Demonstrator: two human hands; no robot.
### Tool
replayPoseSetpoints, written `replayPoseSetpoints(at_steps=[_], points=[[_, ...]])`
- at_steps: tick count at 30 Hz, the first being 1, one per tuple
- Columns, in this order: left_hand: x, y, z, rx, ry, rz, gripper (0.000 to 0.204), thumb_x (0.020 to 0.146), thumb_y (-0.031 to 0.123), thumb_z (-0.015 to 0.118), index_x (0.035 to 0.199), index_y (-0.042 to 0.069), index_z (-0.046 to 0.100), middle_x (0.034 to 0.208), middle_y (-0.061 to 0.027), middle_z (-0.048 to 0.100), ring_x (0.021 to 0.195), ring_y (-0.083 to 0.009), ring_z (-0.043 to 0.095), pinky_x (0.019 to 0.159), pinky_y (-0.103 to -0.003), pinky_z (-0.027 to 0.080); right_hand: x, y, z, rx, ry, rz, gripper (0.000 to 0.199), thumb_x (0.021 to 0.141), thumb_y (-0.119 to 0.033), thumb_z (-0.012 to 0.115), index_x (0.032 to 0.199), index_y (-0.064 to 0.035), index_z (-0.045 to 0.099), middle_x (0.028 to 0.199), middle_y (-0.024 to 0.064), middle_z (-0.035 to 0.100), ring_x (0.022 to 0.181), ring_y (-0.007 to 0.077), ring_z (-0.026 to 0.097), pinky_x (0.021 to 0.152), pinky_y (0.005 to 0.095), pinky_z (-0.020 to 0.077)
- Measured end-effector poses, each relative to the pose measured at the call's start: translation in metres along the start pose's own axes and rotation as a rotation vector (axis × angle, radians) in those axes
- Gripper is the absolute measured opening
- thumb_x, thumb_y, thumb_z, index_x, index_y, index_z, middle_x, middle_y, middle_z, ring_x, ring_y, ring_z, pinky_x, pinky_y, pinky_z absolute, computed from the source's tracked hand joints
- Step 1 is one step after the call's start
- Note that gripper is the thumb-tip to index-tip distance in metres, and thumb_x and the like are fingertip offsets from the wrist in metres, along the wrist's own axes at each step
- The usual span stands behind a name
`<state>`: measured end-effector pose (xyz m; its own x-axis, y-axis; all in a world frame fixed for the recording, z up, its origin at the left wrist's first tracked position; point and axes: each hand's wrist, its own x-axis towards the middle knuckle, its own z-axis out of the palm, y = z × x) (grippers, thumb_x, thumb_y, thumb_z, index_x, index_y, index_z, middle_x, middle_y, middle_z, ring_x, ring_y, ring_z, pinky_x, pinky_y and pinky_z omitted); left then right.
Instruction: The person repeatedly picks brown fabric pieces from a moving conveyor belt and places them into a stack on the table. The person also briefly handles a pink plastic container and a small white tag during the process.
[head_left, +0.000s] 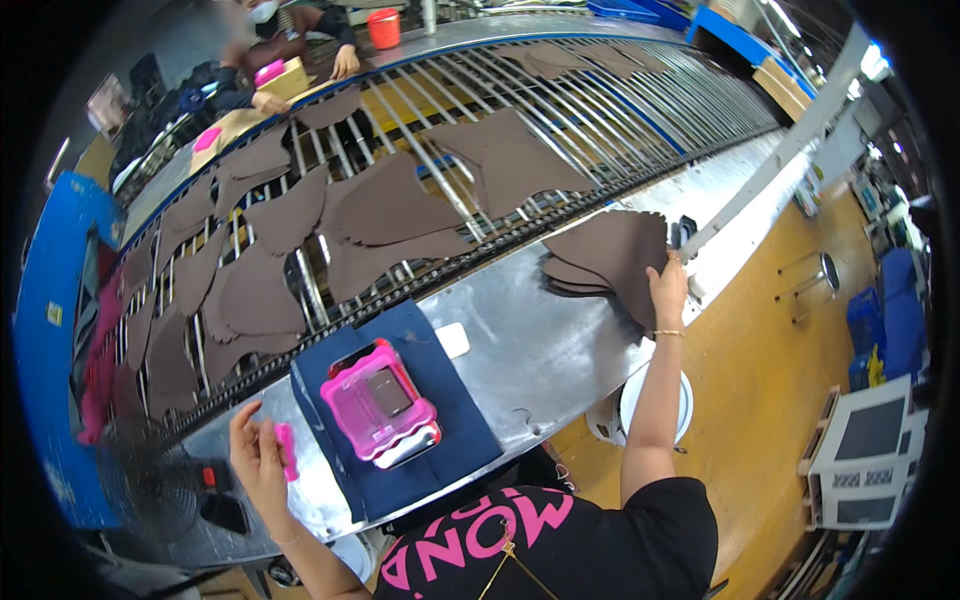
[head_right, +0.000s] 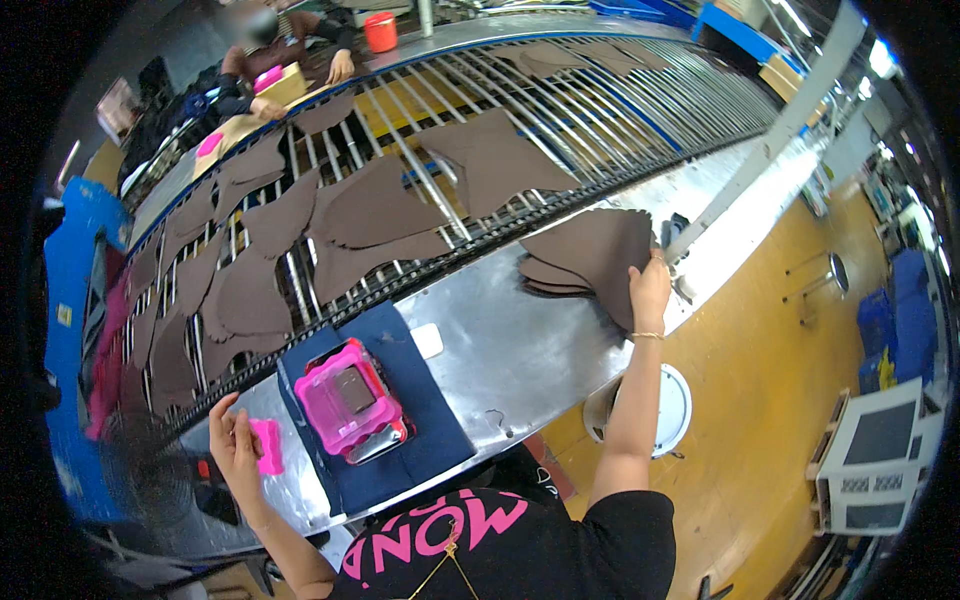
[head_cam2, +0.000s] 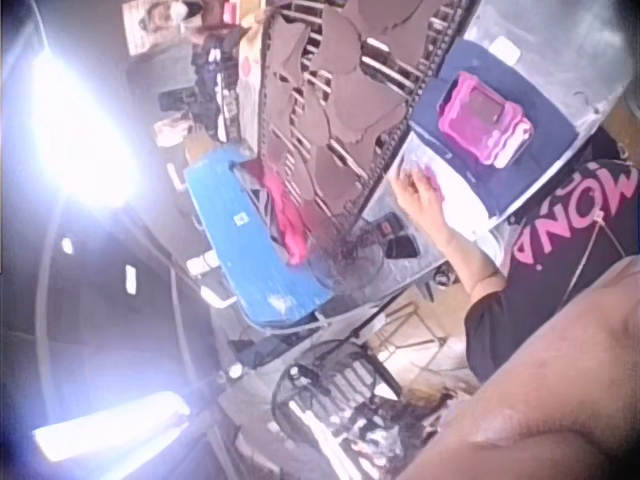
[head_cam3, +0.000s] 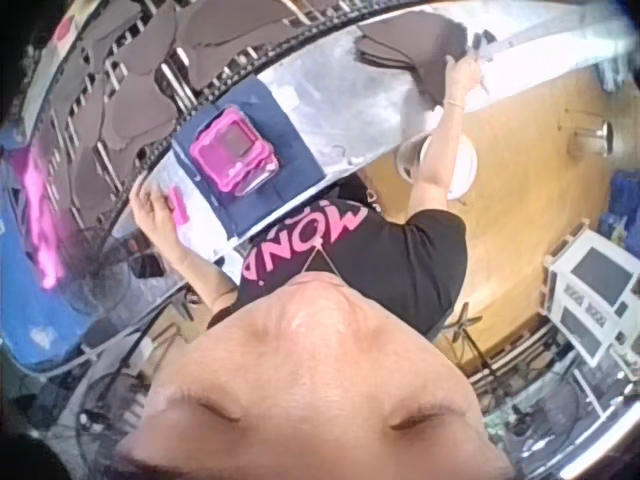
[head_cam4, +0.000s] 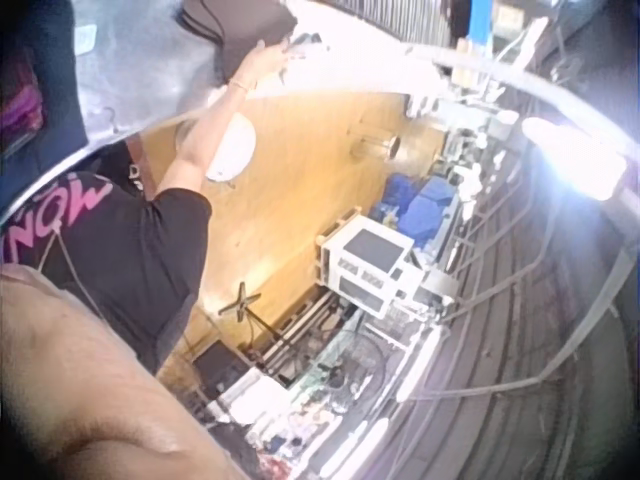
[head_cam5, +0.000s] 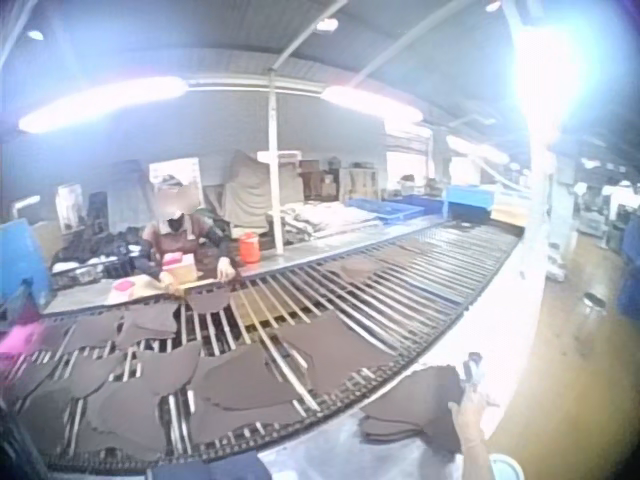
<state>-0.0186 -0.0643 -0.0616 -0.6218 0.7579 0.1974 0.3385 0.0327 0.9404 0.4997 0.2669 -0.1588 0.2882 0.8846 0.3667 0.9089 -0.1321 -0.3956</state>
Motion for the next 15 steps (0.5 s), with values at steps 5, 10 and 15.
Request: replayPoseSetpoints(at_steps=[5, 10, 15], points=[[0.01, 0.01, 0.015, 0.035, -0.074, 0.007, 0.024, 0.092, 0.007, 0.058, 0.116, 0.005, 0.059, 0.076, 0.0029, 0.052, 0.063, -0.0023, 0.048, 0.047, -0.017, 0.036, -0.026, -0.099, -0.08, 0.032, -0.235, -0.197, 0.04, 0.091, -0.009, 0.054, 0.13, -0.0064, 0.048, 0.089, 0.0265, 0.065, 0.083, 0.0433, 0.063, 0.072, 0.0485, 0.049], [0.039, 0.018, 0.052, 0.07, -0.141, 0.254, 0.043, 0.089, 0.011, 0.064, 0.13, 0.005, 0.052, 0.123, -0.0079, 0.048, 0.106, -0.015, 0.054, 0.083, -0.026, 0.051, -0.054, -0.169, -0.12, 0.665, -0.182, -0.458, 0.031, 0.098, -0.013, 0.048, 0.126, 0.0006, 0.05, 0.106, 0.0204, 0.065, 0.094, 0.0298, 0.064, 0.081, 0.0345, 0.048], [0.05, 0.019, 0.061, -0.149, -0.082, 0.198, 0.042, 0.094, 0.017, 0.059, 0.131, 0.002, 0.047, 0.122, -0.0135, 0.054, 0.099, -0.0191, 0.062, 0.078, -0.027, 0.053, -0.115, -0.245, -0.101, 1.161, -0.343, -0.637, 0.029, 0.094, -0.012, 0.059, 0.118, 0.0023, 0.051, 0.105, 0.0114, 0.063, 0.094, 0.0162, 0.057, 0.083, 0.0286, 0.0455]])
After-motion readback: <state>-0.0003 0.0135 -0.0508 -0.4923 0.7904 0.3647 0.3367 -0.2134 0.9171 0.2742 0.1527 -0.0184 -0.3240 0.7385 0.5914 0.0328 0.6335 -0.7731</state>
